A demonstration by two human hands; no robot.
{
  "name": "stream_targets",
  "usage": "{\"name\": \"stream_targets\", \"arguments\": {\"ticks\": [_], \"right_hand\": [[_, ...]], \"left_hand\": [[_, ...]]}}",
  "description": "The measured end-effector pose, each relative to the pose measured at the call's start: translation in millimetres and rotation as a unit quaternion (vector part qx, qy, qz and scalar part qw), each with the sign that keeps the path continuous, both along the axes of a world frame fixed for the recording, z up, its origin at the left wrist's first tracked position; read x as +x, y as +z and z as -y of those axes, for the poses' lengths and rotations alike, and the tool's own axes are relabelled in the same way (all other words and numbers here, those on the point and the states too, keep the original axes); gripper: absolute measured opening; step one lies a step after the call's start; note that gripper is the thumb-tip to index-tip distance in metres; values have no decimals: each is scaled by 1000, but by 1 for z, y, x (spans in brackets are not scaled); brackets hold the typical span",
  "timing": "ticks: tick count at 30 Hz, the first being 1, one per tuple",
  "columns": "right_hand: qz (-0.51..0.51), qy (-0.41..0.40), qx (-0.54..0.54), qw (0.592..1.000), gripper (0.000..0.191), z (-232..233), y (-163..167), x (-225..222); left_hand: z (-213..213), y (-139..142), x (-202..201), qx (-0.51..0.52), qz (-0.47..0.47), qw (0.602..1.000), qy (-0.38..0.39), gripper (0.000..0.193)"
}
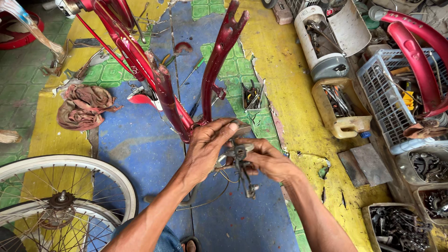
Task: The person sits on the floor of a repair shop working on a red bicycle frame. They use a wrench to loosen and remove parts from the frame, handle and turn over a brake caliper assembly, and fit the caliper onto the frame's fork mount by hand.
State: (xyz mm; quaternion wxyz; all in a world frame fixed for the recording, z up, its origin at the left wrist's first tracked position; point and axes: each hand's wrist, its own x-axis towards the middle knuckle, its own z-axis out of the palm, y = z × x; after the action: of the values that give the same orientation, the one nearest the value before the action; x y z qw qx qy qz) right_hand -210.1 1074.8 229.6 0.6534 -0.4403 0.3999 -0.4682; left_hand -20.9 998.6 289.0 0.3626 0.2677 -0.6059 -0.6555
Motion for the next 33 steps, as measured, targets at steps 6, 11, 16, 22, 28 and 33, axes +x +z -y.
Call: {"name": "stream_targets", "arguments": {"ticks": [6,11,16,22,28,33], "right_hand": [[44,-44,9,998,22,3,-2,5],[19,-175,-3,984,17,10,5,-6],[133,-238,-21,962,18,17,-6,-26],[166,-243,-33,955,18,19,-25,-38],[211,-235,-38,948,15,18,-27,-20],[194,-210,-55,957,43,13,2,-8]], "left_hand": [[-3,3,-3,-71,21,997,8,35],[-2,10,0,-89,-18,992,83,30],[-12,24,13,-301,68,951,2,40],[-23,27,1,-389,124,913,-16,53],[-23,15,-6,-404,89,910,-18,38],[-21,12,-6,-406,110,907,-29,33]]}}
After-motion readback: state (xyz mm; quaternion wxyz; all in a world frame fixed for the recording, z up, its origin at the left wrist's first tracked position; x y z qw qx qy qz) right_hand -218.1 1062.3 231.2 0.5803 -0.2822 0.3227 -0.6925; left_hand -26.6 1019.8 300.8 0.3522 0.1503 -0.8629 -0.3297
